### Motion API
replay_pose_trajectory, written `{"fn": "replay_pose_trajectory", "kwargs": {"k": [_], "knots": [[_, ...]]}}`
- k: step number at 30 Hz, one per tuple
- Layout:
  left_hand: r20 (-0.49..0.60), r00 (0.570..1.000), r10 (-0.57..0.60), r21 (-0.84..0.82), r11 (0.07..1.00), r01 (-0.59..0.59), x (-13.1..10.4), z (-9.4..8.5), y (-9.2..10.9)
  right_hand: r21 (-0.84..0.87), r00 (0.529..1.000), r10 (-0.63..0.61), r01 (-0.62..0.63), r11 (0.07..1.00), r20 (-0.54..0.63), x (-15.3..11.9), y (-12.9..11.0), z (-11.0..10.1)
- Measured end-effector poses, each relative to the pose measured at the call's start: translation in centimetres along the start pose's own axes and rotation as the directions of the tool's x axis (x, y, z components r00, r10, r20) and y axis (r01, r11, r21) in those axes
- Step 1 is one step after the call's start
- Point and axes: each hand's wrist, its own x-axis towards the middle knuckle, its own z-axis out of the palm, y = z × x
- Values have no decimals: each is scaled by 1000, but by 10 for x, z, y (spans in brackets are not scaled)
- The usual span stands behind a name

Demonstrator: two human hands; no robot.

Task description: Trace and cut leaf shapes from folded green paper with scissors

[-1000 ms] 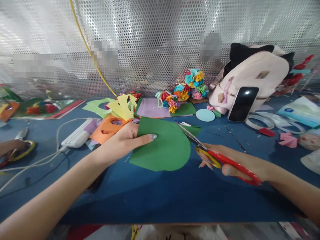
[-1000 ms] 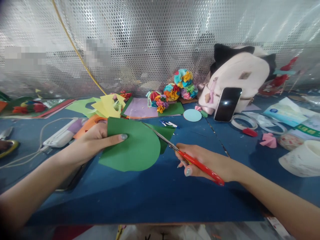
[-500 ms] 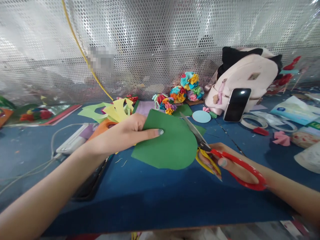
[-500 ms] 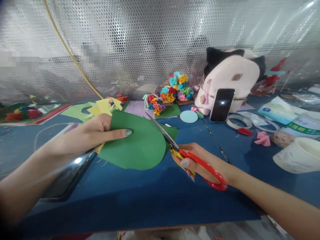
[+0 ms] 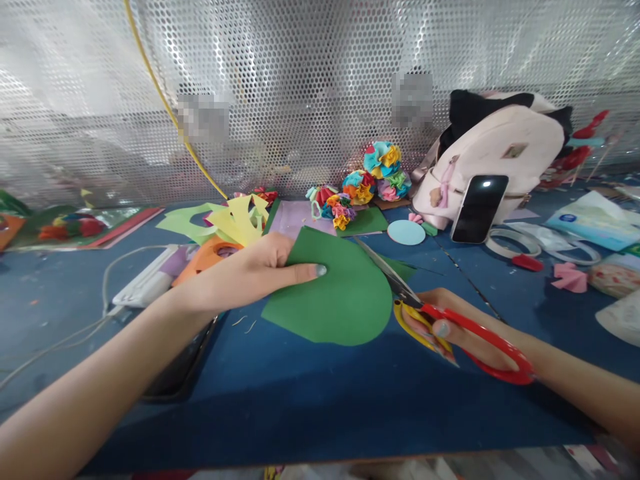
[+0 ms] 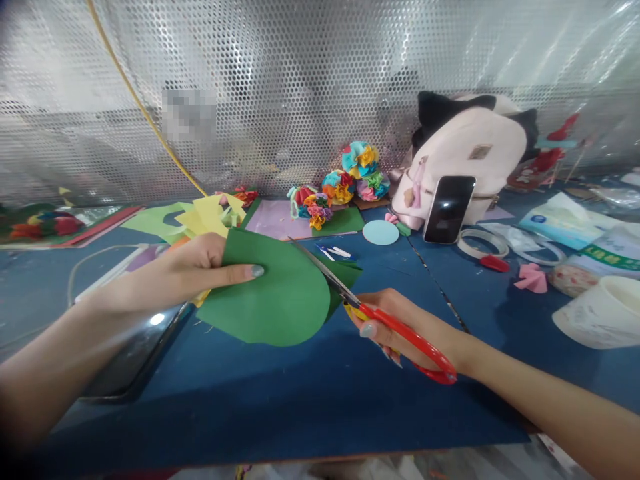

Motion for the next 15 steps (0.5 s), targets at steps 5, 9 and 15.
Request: {"fn": "replay_pose_trajectory", "kwargs": {"k": [5, 9, 15], "knots": [[5, 1000, 11, 5, 1000, -11, -1, -2, -1, -9, 998, 67, -67, 998, 21, -1, -1, -2], [39, 999, -24, 44, 999, 22, -2, -8, -3, -6, 996, 81, -81, 997, 28, -2, 3, -4], [89, 996, -5, 67, 998, -1, -1, -14, -1, -28, 988, 154, -153, 988, 28, -3, 0, -4]]}}
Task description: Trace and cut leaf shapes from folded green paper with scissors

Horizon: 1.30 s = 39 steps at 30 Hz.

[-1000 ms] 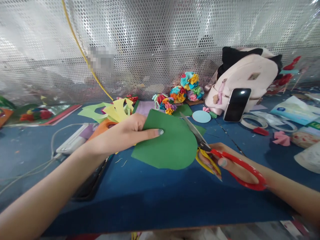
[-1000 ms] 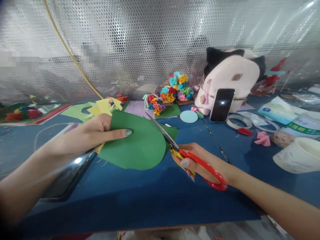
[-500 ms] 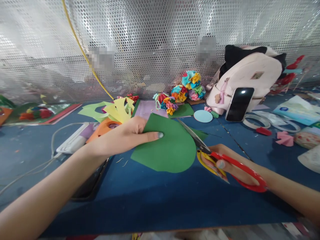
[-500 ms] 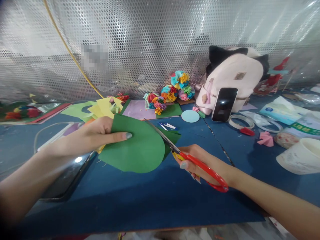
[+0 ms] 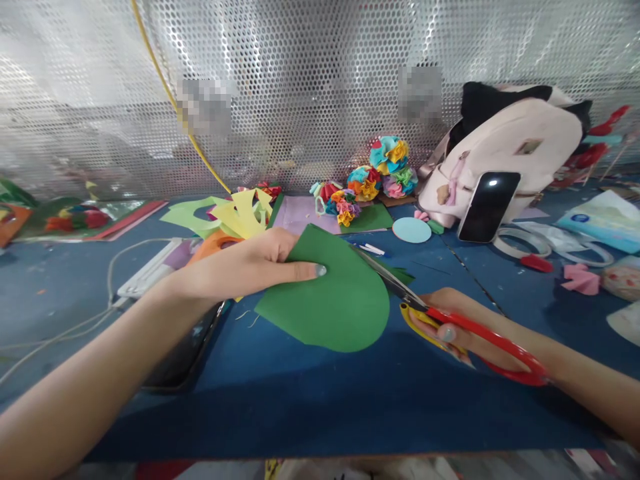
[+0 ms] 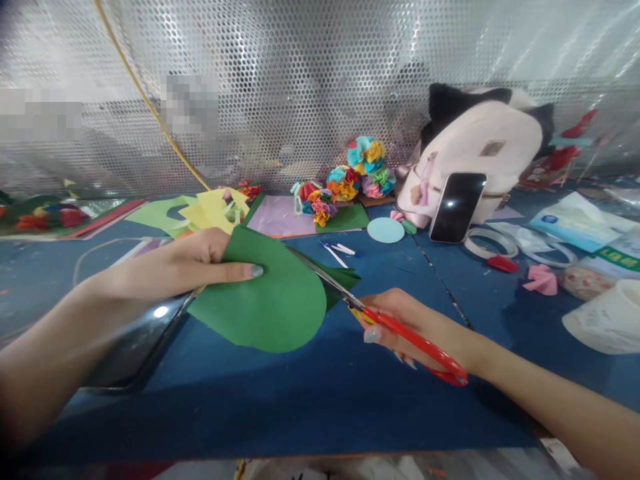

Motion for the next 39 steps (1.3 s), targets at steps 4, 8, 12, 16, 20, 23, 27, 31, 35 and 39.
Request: {"fn": "replay_pose_trajectory", "kwargs": {"k": [4, 8, 12, 16, 20, 23, 27, 31, 35, 39], "knots": [[6, 999, -32, 28, 999, 31, -2, 0, 0, 12, 998, 54, -54, 998, 14, -1, -2, 1], [24, 1000, -17, 76, 997, 15, -3, -3, -2, 42, 999, 19, -20, 999, 30, -1, 0, 0], [44, 998, -37, 48, 998, 35, -3, -4, -4, 12, 999, 5, -5, 1000, 48, -1, -1, -1], [81, 992, -100, -82, 991, 107, -2, -4, -4, -47, 998, 26, -23, 999, 59, -1, -3, -2], [97, 988, -118, -74, 989, 125, 0, -7, -3, -84, 998, 7, -2, 996, 55, -2, -5, -2], [97, 989, -112, -52, 992, 118, 1, -8, -4, -79, 998, 31, -27, 996, 51, -2, -5, -1], [10, 993, -114, -122, 986, 114, 3, -5, -8, -44, 1000, 20, -20, 999, -8, 2, 0, -1], [-166, 986, -30, -341, 940, -29, 6, -5, -15, 15, 988, 19, -17, 1000, -154, 7, 6, -2], [-145, 987, 76, -549, 824, -144, 13, -1, -29, 18, 942, -60, 69, 997, -332, 9, 7, -1], [-202, 968, 150, -633, 734, -246, 21, 28, -39, 31, 925, -104, 124, 992, -366, 7, 6, 2]]}}
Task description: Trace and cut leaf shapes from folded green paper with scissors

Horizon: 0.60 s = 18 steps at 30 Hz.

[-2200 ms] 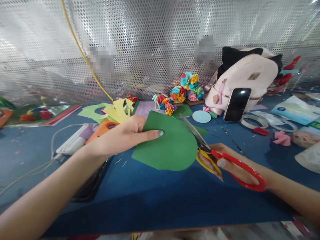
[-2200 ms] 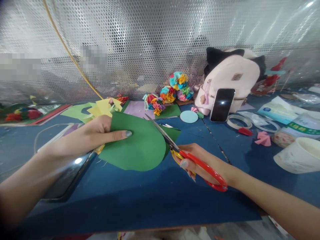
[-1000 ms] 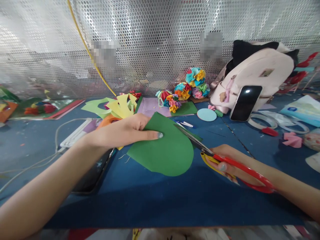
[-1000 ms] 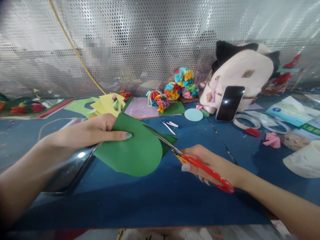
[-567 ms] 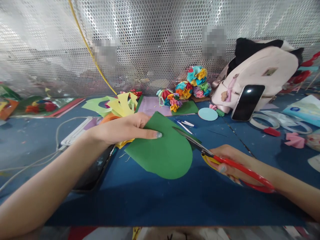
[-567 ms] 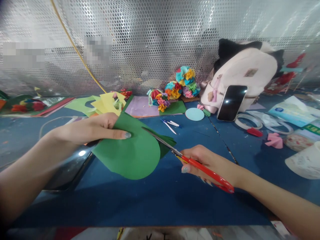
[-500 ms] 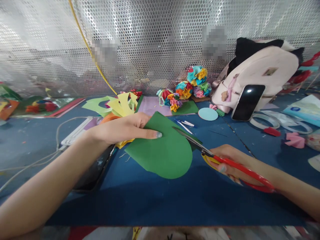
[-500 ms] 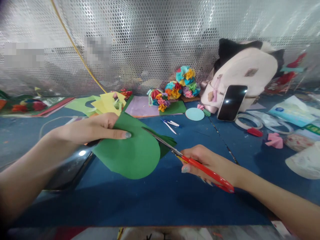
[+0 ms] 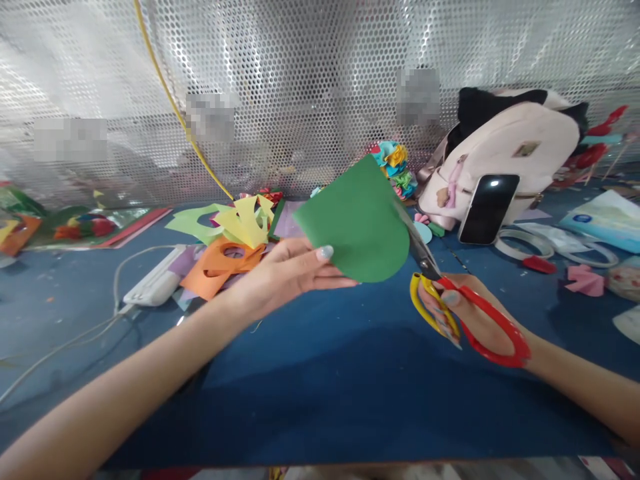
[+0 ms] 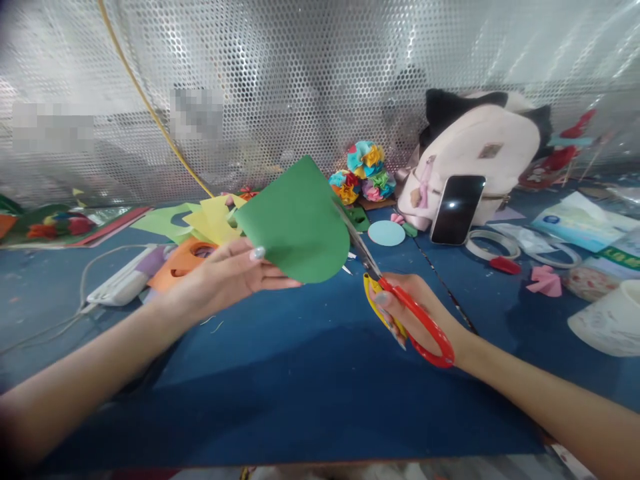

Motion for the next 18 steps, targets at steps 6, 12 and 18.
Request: {"fn": "replay_pose_trajectory", "kwargs": {"k": [6, 12, 18], "knots": [[54, 998, -37, 88, 996, 32, -9, 35, -31, 54, 987, -18, 10, 998, 158, -6, 6, 9], [13, 999, -49, 204, 978, 45, -12, 41, -36, 51, 981, 32, -42, 998, 189, -7, 12, 10], [-181, 982, 57, 268, 964, -6, -14, 39, -41, 135, 961, -73, 37, 990, 267, -7, 0, 17]]}}
